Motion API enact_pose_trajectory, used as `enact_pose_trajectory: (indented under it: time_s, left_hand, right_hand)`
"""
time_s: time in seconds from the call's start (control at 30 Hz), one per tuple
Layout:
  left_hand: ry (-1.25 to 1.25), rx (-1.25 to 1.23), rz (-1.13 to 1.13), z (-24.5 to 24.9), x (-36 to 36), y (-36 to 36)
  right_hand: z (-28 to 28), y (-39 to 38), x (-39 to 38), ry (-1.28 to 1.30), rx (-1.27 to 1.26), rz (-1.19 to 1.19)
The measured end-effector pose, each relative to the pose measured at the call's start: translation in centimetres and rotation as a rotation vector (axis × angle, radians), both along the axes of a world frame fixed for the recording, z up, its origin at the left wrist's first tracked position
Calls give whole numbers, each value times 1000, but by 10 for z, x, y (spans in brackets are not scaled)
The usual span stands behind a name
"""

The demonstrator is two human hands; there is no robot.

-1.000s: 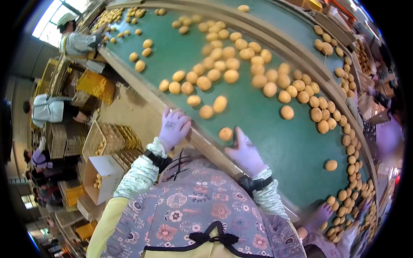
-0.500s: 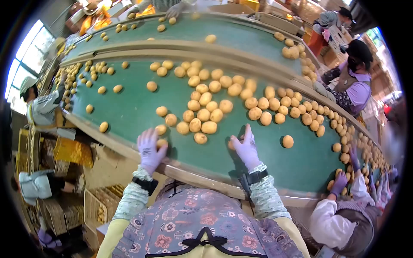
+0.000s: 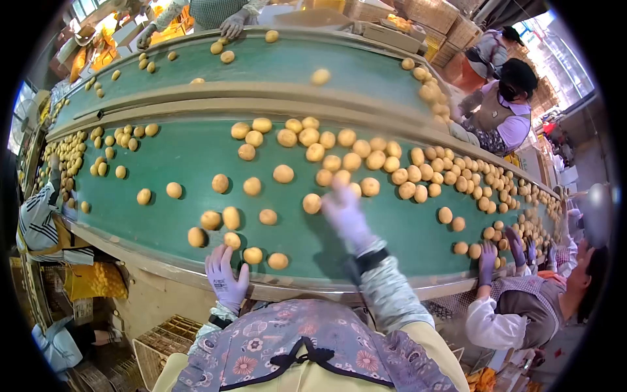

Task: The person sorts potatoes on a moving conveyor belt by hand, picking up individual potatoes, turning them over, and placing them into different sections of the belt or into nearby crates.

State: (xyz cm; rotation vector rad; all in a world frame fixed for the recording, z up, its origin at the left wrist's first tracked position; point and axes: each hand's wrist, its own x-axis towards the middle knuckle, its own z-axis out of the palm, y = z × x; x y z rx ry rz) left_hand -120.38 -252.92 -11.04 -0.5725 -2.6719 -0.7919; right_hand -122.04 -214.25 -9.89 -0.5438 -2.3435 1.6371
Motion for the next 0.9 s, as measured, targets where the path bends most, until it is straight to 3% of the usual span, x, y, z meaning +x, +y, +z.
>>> enact_pose_trajectory:
  time_s: [0.03, 0.13, 0.2, 0.33, 0.37, 0.4, 0.43, 0.47, 0.53, 0.57, 0.73, 0.77, 0.8, 0.87, 0.9]
  left_hand:
    - [-4, -19, 17, -3, -3, -5]
    - [-7, -22, 33, -10, -10, -20]
    - [-1, -48, 36, -13, -17, -30]
    - [8, -58, 9, -19, -32, -48]
    - [-18, -79, 13, -22, -33, -52]
    - [-17, -91, -4, -27, -34, -56]
    - [-24, -94, -7, -31, -37, -61]
    - [-29, -94, -7, -34, -39, -67]
    - [-14, -97, -24, -36, -45, -79]
    - [-14, -94, -13, -40, -47, -86]
    - [-23, -109, 40, -52, -56, -114]
    - [-21, -97, 40, -54, -60, -119]
    - [-21, -81, 42, -56, -63, -125]
    - [-15, -79, 66, -57, -67, -138]
    - [-14, -65, 69, -58, -70, -143]
  right_hand:
    - [15, 30, -11, -25, -33, -110]
    - [-30, 110, -11, -348, 545, -303]
    - [-69, 90, -13, -298, 448, -361]
    - [-104, -33, -33, -87, 646, -285]
    - [-102, -54, -32, -2, 550, -178]
    - [-81, -78, -26, 58, 241, -4]
    - [-74, -97, -17, 119, 250, 145]
    - [-64, -105, -3, 120, 240, 131]
    - [-31, -121, 16, -28, -357, 420]
    - [-4, -115, 31, -28, -217, 369]
    - [-20, -37, 136, -86, 593, -123]
    - [-9, -23, 155, -215, 590, -224]
    - [-23, -6, 179, -135, 679, -302]
    - [-70, 21, 233, -335, 946, -440]
    - [-71, 16, 242, -394, 882, -457]
